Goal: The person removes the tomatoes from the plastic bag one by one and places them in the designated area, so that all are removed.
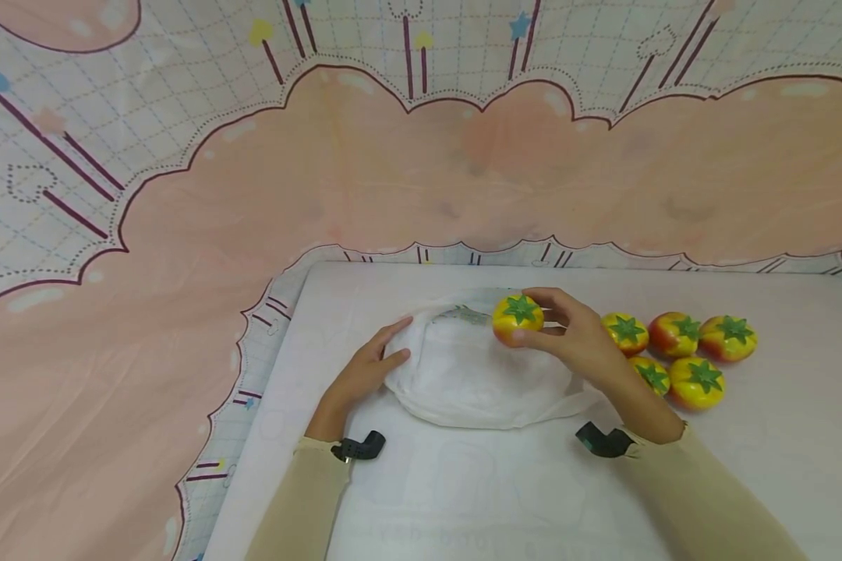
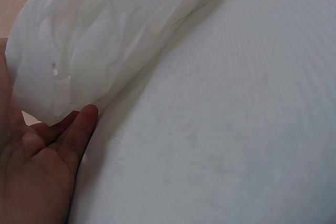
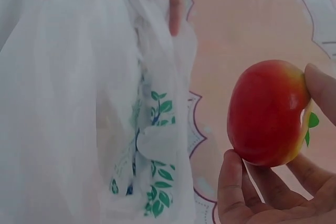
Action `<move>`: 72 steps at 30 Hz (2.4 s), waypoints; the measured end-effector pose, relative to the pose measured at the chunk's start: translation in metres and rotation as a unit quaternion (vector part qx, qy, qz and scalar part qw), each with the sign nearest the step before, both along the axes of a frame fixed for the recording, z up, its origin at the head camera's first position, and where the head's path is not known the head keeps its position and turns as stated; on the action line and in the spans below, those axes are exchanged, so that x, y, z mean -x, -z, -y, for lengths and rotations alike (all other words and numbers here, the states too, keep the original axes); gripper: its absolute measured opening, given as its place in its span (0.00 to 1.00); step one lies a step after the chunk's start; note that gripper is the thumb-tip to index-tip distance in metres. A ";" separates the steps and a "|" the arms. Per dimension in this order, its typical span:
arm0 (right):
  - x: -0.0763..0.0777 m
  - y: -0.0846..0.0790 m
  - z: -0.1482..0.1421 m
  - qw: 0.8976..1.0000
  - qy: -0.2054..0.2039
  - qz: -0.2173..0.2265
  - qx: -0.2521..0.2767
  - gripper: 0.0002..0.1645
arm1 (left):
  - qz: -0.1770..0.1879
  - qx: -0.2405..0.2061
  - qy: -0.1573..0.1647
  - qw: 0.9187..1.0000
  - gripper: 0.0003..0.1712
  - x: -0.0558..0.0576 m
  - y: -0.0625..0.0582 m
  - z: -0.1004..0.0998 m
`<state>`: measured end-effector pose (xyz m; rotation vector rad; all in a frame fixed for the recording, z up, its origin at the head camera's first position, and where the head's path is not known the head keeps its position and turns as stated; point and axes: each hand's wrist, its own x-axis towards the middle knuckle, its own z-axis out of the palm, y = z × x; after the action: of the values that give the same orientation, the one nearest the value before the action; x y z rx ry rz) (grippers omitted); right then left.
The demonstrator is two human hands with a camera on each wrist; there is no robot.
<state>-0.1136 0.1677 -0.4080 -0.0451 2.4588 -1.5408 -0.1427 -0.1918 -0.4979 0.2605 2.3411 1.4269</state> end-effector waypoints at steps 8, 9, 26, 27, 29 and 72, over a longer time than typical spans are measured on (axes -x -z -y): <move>-0.011 -0.008 -0.023 1.000 0.024 0.010 -0.001 0.48 | -0.003 -0.013 0.005 1.000 0.33 0.000 -0.001 0.000; -0.012 -0.008 -0.026 1.000 0.024 0.006 -0.001 0.47 | -0.004 -0.013 0.005 1.000 0.33 0.000 -0.001 0.000; -0.031 -0.001 -0.072 0.997 0.054 0.000 -0.049 0.48 | -0.006 -0.003 0.001 1.000 0.33 0.000 0.000 0.000; -0.032 -0.001 -0.075 0.997 0.059 0.004 -0.047 0.48 | -0.006 -0.002 0.001 1.000 0.33 0.000 0.000 0.000; -0.034 -0.002 -0.081 0.996 0.065 0.010 -0.053 0.49 | -0.006 -0.001 0.000 1.000 0.33 0.000 0.001 0.000; -0.081 0.035 -0.210 0.967 0.210 -0.093 -0.114 0.40 | -0.009 -0.002 0.003 1.000 0.33 0.000 0.003 0.002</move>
<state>-0.0324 0.3773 -0.4429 0.4155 2.9233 -1.4401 -0.1423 -0.1938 -0.5007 0.2818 2.3498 1.4329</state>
